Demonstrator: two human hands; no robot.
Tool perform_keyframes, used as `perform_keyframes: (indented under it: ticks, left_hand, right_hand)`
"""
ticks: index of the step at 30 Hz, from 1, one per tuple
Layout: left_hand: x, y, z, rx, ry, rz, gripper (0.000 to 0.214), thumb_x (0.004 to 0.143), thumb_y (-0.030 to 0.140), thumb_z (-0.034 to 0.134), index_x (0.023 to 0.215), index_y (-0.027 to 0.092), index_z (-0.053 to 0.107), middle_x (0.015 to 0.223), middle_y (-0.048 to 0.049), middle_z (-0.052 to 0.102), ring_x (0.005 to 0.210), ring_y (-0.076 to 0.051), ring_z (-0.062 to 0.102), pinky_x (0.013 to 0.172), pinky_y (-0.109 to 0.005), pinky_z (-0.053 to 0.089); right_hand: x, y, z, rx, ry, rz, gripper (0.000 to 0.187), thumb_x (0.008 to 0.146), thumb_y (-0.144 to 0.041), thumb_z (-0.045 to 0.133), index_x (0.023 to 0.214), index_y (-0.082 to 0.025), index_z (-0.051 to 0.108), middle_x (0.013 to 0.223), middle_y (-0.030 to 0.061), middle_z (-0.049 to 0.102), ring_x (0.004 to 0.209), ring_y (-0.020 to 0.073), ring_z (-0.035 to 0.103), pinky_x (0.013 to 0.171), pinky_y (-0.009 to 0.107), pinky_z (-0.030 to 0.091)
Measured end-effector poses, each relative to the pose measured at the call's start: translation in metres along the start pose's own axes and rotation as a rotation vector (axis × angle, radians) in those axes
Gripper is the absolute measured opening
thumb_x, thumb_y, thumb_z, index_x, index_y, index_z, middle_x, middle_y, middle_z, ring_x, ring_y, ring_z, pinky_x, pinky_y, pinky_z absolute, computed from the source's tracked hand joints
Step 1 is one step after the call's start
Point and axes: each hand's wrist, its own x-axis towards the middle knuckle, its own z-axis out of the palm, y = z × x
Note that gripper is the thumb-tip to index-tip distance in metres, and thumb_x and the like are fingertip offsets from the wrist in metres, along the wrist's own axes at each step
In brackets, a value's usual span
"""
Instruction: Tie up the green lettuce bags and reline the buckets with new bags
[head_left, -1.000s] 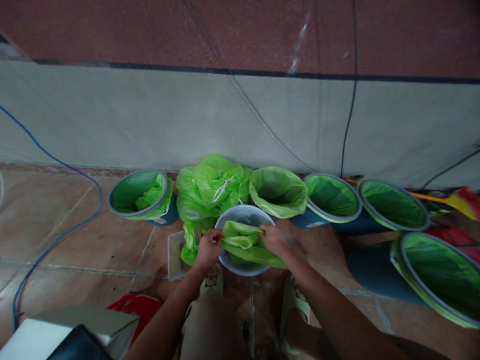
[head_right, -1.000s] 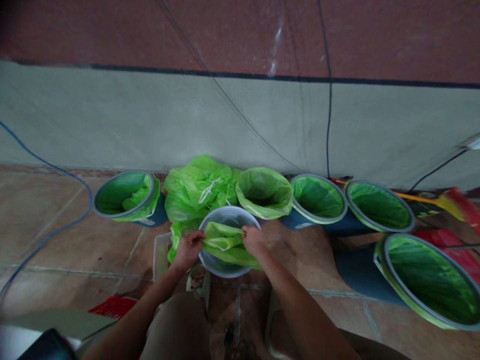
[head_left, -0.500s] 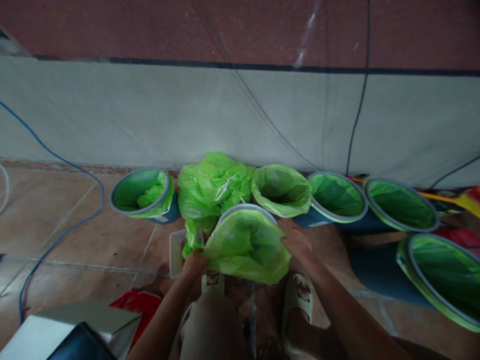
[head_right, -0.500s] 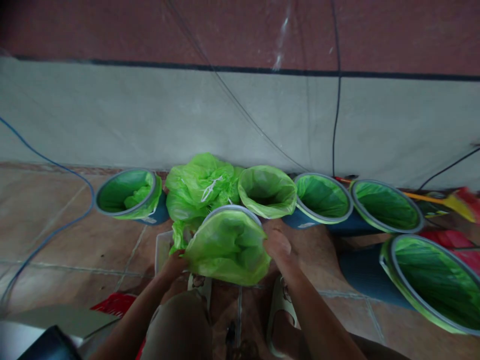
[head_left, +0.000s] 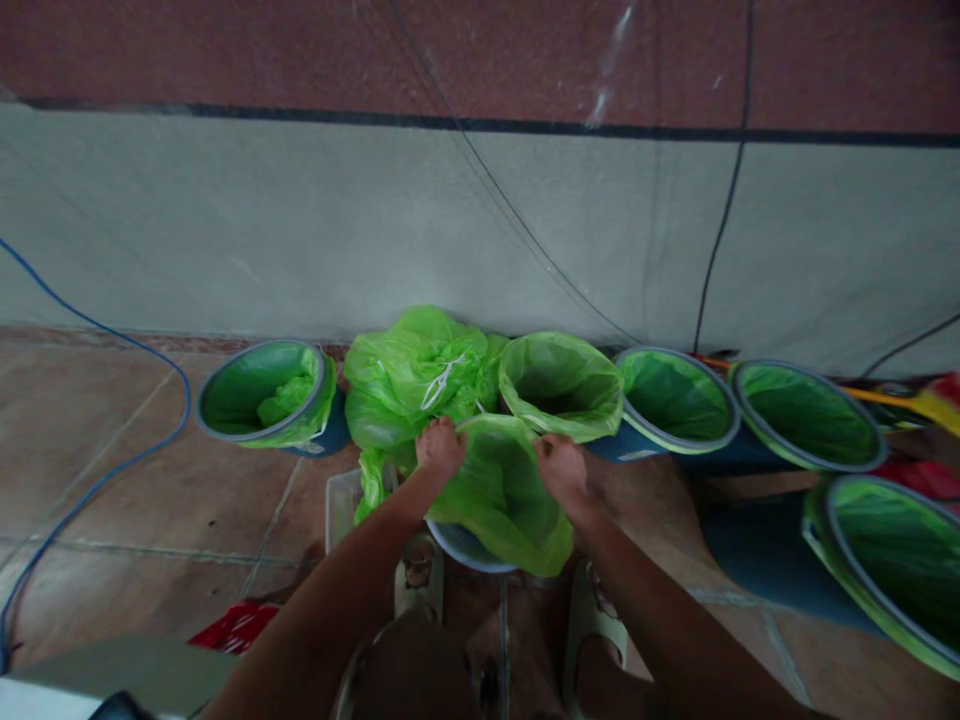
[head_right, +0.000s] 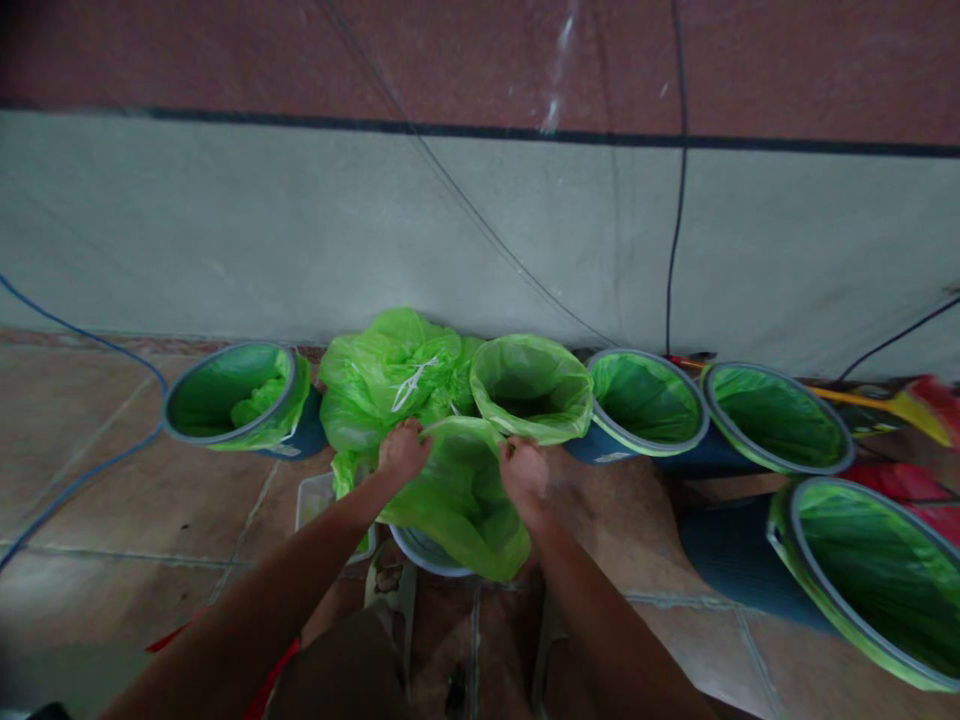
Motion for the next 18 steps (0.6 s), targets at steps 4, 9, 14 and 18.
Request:
perform_keyframes:
  ticks: [4,9,14,18]
  left_hand:
    - [0.014,-0.007,0.011,-0.037,0.002,0.019,0.026,0.094,0.023,0.039,0.107,0.013,0.059,0.1,-0.0135,0.067,0.096,-0.022,0.065,0.082,-0.029,0.045]
    - [-0.002,-0.013,0.028,-0.145,0.044,0.012,0.026,0.094,0.025,0.039,0.105,0.015,0.06,0.094,-0.011,0.068,0.088,-0.021,0.065,0.079,-0.03,0.044]
    - [-0.005,-0.011,0.049,-0.338,-0.071,-0.065,0.021,0.09,0.023,0.046,0.093,0.015,0.065,0.087,-0.0089,0.069,0.081,-0.019,0.064,0.074,-0.028,0.045]
    - [0.007,-0.01,0.057,-0.422,-0.118,-0.126,0.022,0.087,0.021,0.047,0.085,0.014,0.068,0.088,-0.0089,0.071,0.082,-0.018,0.065,0.073,-0.027,0.046]
  right_hand:
    - [0.006,0.005,0.006,0.042,0.002,0.039,0.034,0.095,-0.033,0.041,0.099,-0.015,0.07,0.093,0.011,0.071,0.081,0.0183,0.064,0.068,0.025,0.04]
    - [-0.002,0.029,0.009,0.099,0.057,0.068,0.034,0.094,-0.032,0.042,0.097,-0.016,0.071,0.087,0.0101,0.072,0.083,0.0196,0.064,0.068,0.024,0.041]
    - [-0.009,0.051,0.011,0.155,0.034,0.136,0.033,0.092,-0.032,0.044,0.099,-0.016,0.072,0.092,0.0107,0.073,0.088,0.0219,0.066,0.074,0.026,0.045]
    - [0.002,0.053,0.013,0.262,0.022,0.127,0.031,0.089,-0.032,0.048,0.096,-0.017,0.074,0.095,0.0101,0.074,0.092,0.0217,0.066,0.079,0.027,0.048]
